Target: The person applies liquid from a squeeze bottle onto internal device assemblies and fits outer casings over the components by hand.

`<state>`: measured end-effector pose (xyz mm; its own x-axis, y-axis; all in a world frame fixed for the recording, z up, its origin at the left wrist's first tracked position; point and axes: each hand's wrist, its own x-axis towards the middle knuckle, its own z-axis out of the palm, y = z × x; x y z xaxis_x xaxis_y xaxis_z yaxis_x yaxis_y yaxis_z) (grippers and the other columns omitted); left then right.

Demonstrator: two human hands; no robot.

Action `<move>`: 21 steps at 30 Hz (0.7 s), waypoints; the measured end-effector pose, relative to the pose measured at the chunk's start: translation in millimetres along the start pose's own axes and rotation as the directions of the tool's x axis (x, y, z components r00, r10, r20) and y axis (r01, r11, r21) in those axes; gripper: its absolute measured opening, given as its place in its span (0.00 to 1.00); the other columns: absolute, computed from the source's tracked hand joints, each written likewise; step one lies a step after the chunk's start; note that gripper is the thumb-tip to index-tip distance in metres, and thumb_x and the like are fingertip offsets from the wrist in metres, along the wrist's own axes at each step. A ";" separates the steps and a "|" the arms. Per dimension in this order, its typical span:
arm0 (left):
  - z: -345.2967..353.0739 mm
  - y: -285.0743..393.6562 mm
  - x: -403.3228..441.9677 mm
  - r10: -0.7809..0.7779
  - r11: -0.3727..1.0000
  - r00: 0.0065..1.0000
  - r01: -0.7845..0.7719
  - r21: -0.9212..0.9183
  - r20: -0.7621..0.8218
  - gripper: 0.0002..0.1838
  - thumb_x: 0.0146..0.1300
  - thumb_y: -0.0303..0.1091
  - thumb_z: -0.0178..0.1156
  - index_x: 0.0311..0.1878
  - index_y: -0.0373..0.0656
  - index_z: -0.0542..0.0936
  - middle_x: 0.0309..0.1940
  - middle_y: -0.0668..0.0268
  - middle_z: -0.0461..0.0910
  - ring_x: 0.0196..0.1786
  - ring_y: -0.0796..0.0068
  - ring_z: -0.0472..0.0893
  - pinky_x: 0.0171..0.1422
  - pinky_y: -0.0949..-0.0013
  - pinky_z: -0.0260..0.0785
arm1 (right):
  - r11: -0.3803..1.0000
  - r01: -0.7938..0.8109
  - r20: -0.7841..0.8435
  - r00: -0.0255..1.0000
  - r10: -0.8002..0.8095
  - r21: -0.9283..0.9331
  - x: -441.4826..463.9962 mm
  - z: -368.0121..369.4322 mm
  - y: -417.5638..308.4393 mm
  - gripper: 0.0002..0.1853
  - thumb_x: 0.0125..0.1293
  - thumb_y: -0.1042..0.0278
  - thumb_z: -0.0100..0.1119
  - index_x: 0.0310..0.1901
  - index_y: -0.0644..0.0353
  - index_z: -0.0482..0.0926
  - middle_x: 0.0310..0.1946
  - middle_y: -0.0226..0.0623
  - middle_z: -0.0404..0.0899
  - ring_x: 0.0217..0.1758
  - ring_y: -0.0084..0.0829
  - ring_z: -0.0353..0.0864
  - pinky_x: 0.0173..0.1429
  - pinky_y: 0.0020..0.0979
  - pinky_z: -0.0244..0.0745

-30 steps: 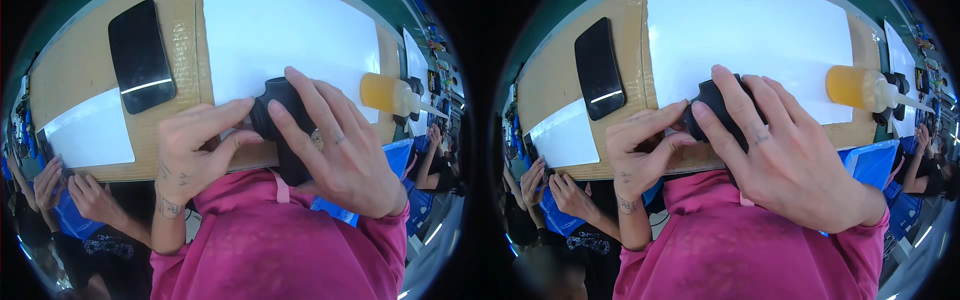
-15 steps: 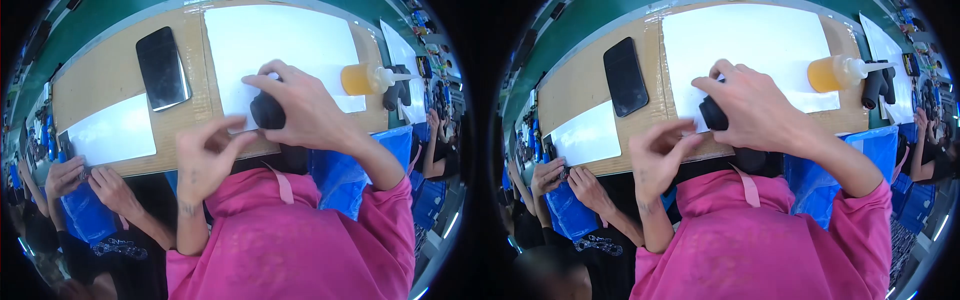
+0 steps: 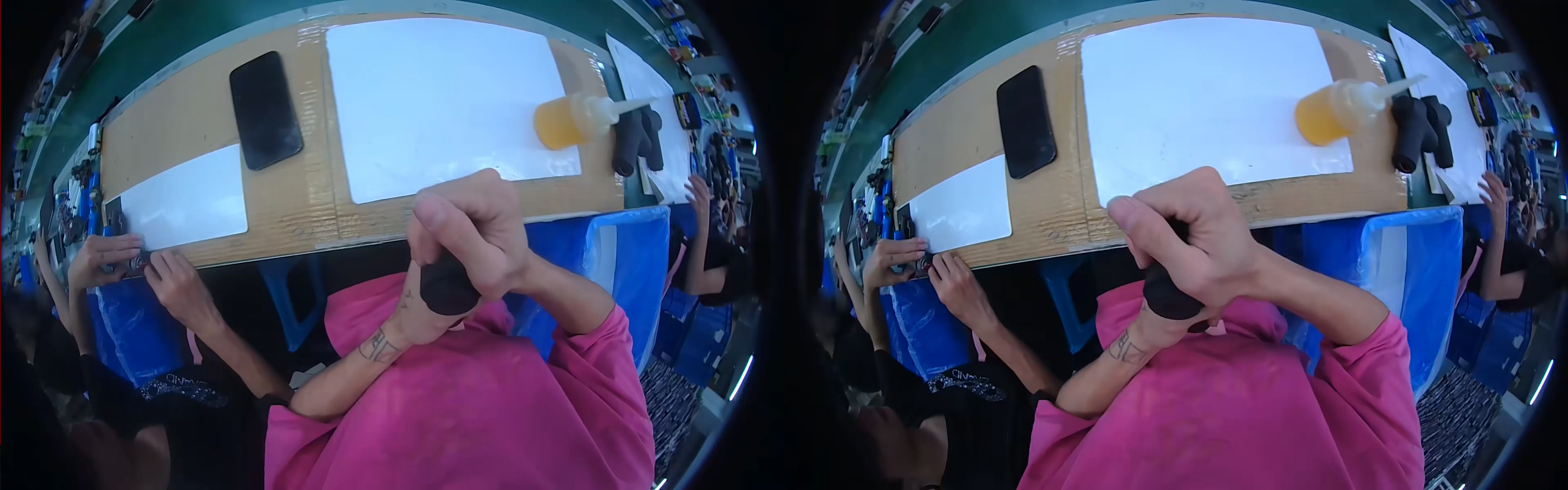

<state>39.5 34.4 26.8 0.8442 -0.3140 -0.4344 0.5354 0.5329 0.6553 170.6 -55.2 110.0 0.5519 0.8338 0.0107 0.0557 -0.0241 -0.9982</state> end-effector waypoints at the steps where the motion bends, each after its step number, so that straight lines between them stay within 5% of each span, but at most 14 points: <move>1: -0.6 0.1 0.6 0.075 0.994 0.997 -0.077 0.074 0.036 0.14 0.71 0.33 0.64 0.54 0.38 0.77 0.41 0.62 0.81 0.40 0.72 0.84 0.44 0.69 0.79 | 1.000 -0.011 -0.043 0.999 0.011 0.003 0.6 -2.3 0.1 0.20 0.76 0.66 0.52 0.26 0.66 0.79 0.24 0.37 0.83 0.30 0.28 0.83 0.39 0.31 0.78; 2: -1.2 1.0 1.5 0.146 0.977 0.986 -0.156 0.148 0.077 0.11 0.76 0.34 0.60 0.53 0.38 0.77 0.39 0.61 0.81 0.38 0.72 0.85 0.42 0.68 0.79 | 1.000 -0.006 -0.052 0.999 0.006 -0.003 0.7 -6.4 0.5 0.20 0.76 0.66 0.52 0.26 0.66 0.79 0.24 0.37 0.83 0.30 0.28 0.83 0.39 0.31 0.78; 7: 0.7 16.5 -2.4 0.043 0.986 0.975 -0.077 0.148 0.218 0.15 0.78 0.41 0.59 0.53 0.37 0.77 0.38 0.60 0.81 0.35 0.71 0.84 0.38 0.66 0.79 | 0.998 -0.013 0.038 0.999 0.015 -0.054 -0.4 -24.9 17.4 0.23 0.80 0.56 0.46 0.37 0.67 0.84 0.27 0.38 0.84 0.29 0.28 0.81 0.39 0.30 0.76; 10: 10.6 35.4 -14.9 0.237 0.956 0.962 -0.255 -0.147 -0.133 0.20 0.79 0.50 0.55 0.52 0.39 0.77 0.32 0.62 0.80 0.26 0.72 0.80 0.29 0.70 0.73 | 0.923 -0.023 -0.067 0.998 -0.003 -0.383 -16.8 -46.2 1.6 0.32 0.82 0.43 0.40 0.51 0.67 0.84 0.33 0.43 0.86 0.32 0.28 0.82 0.43 0.32 0.77; 11: 4.5 37.6 -15.4 0.241 0.955 0.959 -0.262 -0.142 -0.146 0.20 0.79 0.50 0.55 0.52 0.39 0.77 0.32 0.62 0.80 0.26 0.72 0.80 0.29 0.70 0.73 | 0.989 -0.149 -0.039 0.988 0.149 -0.008 -28.9 -64.1 -14.3 0.33 0.81 0.42 0.40 0.52 0.68 0.84 0.36 0.46 0.86 0.33 0.29 0.82 0.43 0.34 0.78; 12: -6.8 41.3 -13.8 0.229 0.944 0.966 -0.250 -0.215 -0.117 0.26 0.79 0.56 0.49 0.54 0.38 0.76 0.33 0.60 0.81 0.26 0.70 0.80 0.30 0.69 0.74 | 0.891 -0.278 0.046 0.959 0.280 0.358 -37.5 -75.5 -24.1 0.35 0.81 0.40 0.40 0.53 0.69 0.84 0.39 0.49 0.86 0.35 0.31 0.83 0.44 0.36 0.78; 13: -17.2 44.3 -12.5 0.217 0.929 0.972 -0.233 -0.287 -0.087 0.32 0.79 0.62 0.43 0.55 0.38 0.76 0.33 0.59 0.81 0.26 0.69 0.80 0.30 0.68 0.74 | 0.890 -0.276 0.056 0.960 0.275 0.363 -37.0 -66.7 -24.2 0.35 0.81 0.40 0.40 0.53 0.69 0.84 0.39 0.49 0.86 0.35 0.31 0.83 0.44 0.36 0.78; 14: -22.3 46.5 -11.9 0.206 0.912 0.977 -0.209 -0.354 -0.048 0.38 0.79 0.68 0.36 0.57 0.38 0.75 0.34 0.58 0.81 0.26 0.68 0.81 0.30 0.68 0.75 | 0.998 0.039 -0.250 0.968 -0.025 0.049 -34.6 -51.5 -25.4 0.34 0.80 0.41 0.42 0.53 0.70 0.84 0.39 0.49 0.87 0.36 0.32 0.85 0.41 0.35 0.79; 15: -19.1 45.7 -11.4 0.200 0.915 0.979 -0.204 -0.349 -0.046 0.38 0.79 0.68 0.36 0.57 0.38 0.75 0.34 0.58 0.81 0.26 0.68 0.81 0.30 0.68 0.75 | 0.905 0.253 -0.424 0.818 -0.389 -0.341 -30.0 -37.9 -26.3 0.32 0.79 0.43 0.44 0.54 0.70 0.83 0.39 0.49 0.87 0.37 0.33 0.87 0.37 0.35 0.80; 17: -4.8 41.2 -2.9 0.123 0.878 0.987 -0.155 -0.453 -0.099 0.43 0.77 0.72 0.28 0.59 0.38 0.75 0.33 0.58 0.82 0.26 0.66 0.81 0.31 0.67 0.76 | 0.573 0.692 -0.024 0.628 -0.778 -0.438 5.4 -31.1 -15.5 0.23 0.73 0.53 0.55 0.48 0.70 0.84 0.38 0.46 0.86 0.38 0.35 0.88 0.32 0.31 0.79; 21: 7.8 28.3 0.8 0.055 0.867 0.990 -0.111 -0.485 -0.128 0.46 0.77 0.74 0.24 0.59 0.38 0.75 0.33 0.58 0.82 0.27 0.66 0.82 0.31 0.66 0.76 | 0.613 0.655 0.129 0.722 -0.679 -0.442 6.4 -5.0 -9.5 0.13 0.64 0.64 0.64 0.40 0.69 0.84 0.33 0.41 0.85 0.31 0.37 0.86 0.32 0.32 0.79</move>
<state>55.5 43.2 49.9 0.8621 -0.1812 -0.4732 0.3585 0.8781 0.3168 177.9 -52.4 119.9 0.2533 0.6901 0.6780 0.7637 0.2876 -0.5780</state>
